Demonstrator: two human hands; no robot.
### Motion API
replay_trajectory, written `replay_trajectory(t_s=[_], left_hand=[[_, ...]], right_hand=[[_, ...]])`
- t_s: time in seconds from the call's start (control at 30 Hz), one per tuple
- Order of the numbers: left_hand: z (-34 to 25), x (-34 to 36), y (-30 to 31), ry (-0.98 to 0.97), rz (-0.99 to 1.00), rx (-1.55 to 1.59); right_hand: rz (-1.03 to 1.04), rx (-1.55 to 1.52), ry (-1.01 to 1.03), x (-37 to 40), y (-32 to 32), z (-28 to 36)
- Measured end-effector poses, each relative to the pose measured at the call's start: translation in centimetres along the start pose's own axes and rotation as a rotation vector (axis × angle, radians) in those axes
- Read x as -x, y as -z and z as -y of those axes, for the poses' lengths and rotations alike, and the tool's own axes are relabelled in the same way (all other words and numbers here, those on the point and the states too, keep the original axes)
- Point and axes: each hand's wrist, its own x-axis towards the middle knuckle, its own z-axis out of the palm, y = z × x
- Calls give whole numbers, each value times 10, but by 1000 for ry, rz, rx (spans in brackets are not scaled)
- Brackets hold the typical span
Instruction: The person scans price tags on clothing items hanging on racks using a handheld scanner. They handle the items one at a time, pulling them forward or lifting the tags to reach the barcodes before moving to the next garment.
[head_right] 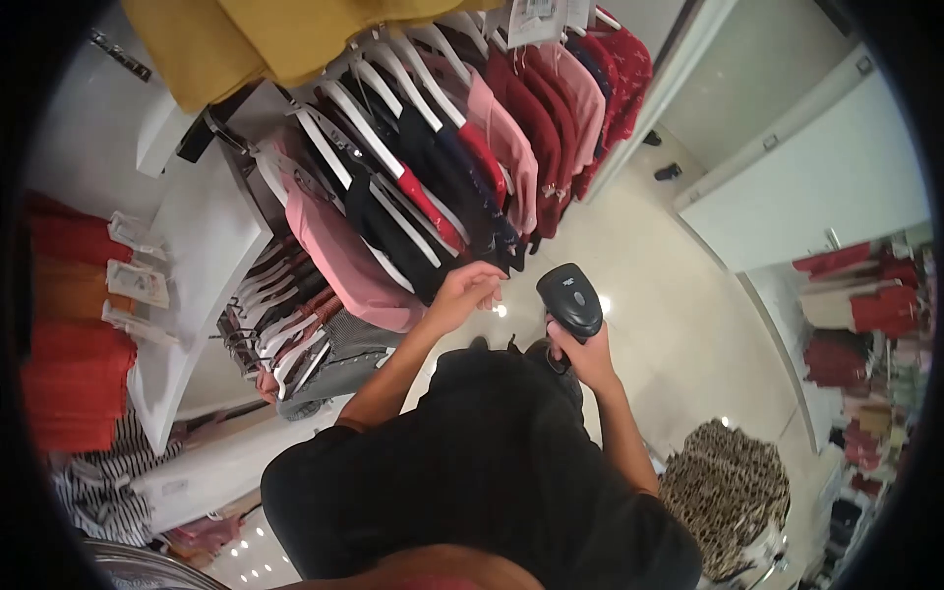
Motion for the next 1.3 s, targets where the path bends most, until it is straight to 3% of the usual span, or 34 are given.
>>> replay_trajectory(t_s=[0.2,0.33,0.5,0.6,0.83,1.03,1.13,1.23,1.3], left_hand=[[-5,-44,-39,-29,-253,21],[1,-90,-70,-128,-336,-20],[-8,-138,-104,-226,-480,-46],[-13,-163,-121,-323,-566,-58],[-14,-187,-122,-396,-739,-116],[11,-183,-92,-408,-740,-3],[5,-185,-91,-356,-869,-60],[17,-193,-93,-349,-939,24],[17,-192,-89,-341,-920,71]], right_hand=[[192,-4,54,-70,64,28],[182,37,104,-100,111,42],[170,-201,62,-102,160,42],[205,-133,46,-115,184,40],[324,-134,7,-156,181,58],[604,-60,-69,-188,137,98],[647,240,195,-211,133,77],[632,298,23,-222,133,77],[741,213,56,-232,123,83]])
